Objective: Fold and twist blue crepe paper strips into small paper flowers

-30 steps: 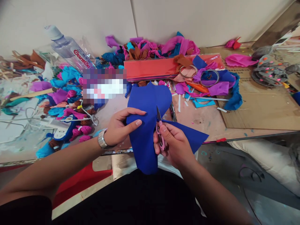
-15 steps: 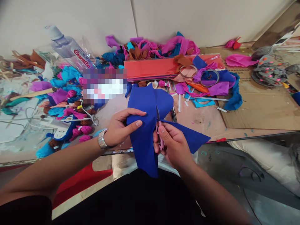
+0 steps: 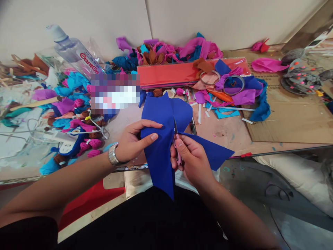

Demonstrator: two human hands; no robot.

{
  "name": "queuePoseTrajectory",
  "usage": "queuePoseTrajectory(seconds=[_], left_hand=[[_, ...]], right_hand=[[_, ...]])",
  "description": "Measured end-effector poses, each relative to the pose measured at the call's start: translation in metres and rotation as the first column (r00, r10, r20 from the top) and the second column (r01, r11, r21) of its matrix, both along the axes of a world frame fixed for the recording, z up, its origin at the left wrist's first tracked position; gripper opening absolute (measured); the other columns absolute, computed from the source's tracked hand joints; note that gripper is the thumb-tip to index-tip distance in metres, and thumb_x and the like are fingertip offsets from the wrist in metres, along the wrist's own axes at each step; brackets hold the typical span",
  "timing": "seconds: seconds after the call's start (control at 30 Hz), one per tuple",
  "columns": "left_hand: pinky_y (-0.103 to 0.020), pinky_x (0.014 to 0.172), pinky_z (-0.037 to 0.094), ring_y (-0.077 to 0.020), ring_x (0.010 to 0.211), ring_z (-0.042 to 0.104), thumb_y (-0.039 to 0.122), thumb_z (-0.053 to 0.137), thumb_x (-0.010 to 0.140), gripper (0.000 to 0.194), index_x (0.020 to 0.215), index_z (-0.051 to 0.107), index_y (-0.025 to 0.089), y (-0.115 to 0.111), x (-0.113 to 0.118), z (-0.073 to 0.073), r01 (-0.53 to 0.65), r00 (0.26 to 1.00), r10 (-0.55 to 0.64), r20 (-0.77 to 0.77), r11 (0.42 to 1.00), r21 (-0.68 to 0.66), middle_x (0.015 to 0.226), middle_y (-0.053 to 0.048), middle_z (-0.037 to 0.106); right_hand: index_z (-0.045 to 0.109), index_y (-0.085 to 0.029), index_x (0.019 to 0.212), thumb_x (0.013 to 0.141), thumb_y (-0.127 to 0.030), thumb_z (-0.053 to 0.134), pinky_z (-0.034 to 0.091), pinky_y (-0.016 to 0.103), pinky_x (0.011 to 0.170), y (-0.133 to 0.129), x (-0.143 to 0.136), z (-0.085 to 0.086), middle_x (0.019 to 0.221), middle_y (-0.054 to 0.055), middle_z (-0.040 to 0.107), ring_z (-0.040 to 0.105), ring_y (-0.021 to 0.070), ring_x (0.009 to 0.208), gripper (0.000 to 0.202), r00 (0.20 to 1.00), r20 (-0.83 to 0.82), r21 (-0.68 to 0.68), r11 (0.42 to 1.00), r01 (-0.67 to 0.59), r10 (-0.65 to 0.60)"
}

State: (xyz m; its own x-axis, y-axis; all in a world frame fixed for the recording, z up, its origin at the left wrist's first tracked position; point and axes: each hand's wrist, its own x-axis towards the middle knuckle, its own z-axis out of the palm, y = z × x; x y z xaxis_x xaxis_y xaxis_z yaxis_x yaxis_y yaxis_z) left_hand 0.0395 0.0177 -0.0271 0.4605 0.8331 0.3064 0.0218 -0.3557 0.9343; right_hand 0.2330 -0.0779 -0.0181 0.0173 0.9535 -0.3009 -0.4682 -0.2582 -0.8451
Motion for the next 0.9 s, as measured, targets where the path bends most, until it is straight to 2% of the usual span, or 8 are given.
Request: queuePoseTrajectory(seconds=[0.43, 0.9], left_hand=[[-0.035, 0.095, 0.063, -0.0213, 0.100, 0.078, 0.039, 0.081, 0.092, 0.028, 0.116, 0.081, 0.024, 0.0020, -0.0019, -0.0017, -0.003, 1.000, 0.003, -0.018, 1.000, 0.027, 0.115, -0.008, 0.083], [-0.033, 0.092, 0.063, -0.0209, 0.100, 0.078, 0.038, 0.081, 0.092, 0.027, 0.116, 0.081, 0.024, 0.0016, -0.0005, -0.0040, -0.005, 1.000, 0.005, -0.002, 1.000, 0.007, 0.115, -0.008, 0.082]], right_hand=[[0.068, -0.021, 0.096, 0.093, -0.052, 0.079, 0.032, 0.020, 0.039, -0.0007, 0.0007, -0.0033, 0.067, -0.004, 0.063, 0.054, 0.0083, 0.045, 0.033, 1.000, 0.006, 0.003, 1.000, 0.003, -0.003], [0.067, -0.021, 0.096, 0.092, -0.053, 0.079, 0.032, 0.020, 0.040, -0.0005, -0.0024, -0.0006, 0.069, -0.003, 0.063, 0.055, 0.0085, 0.046, 0.035, 0.999, -0.039, -0.007, 0.999, 0.038, -0.039]])
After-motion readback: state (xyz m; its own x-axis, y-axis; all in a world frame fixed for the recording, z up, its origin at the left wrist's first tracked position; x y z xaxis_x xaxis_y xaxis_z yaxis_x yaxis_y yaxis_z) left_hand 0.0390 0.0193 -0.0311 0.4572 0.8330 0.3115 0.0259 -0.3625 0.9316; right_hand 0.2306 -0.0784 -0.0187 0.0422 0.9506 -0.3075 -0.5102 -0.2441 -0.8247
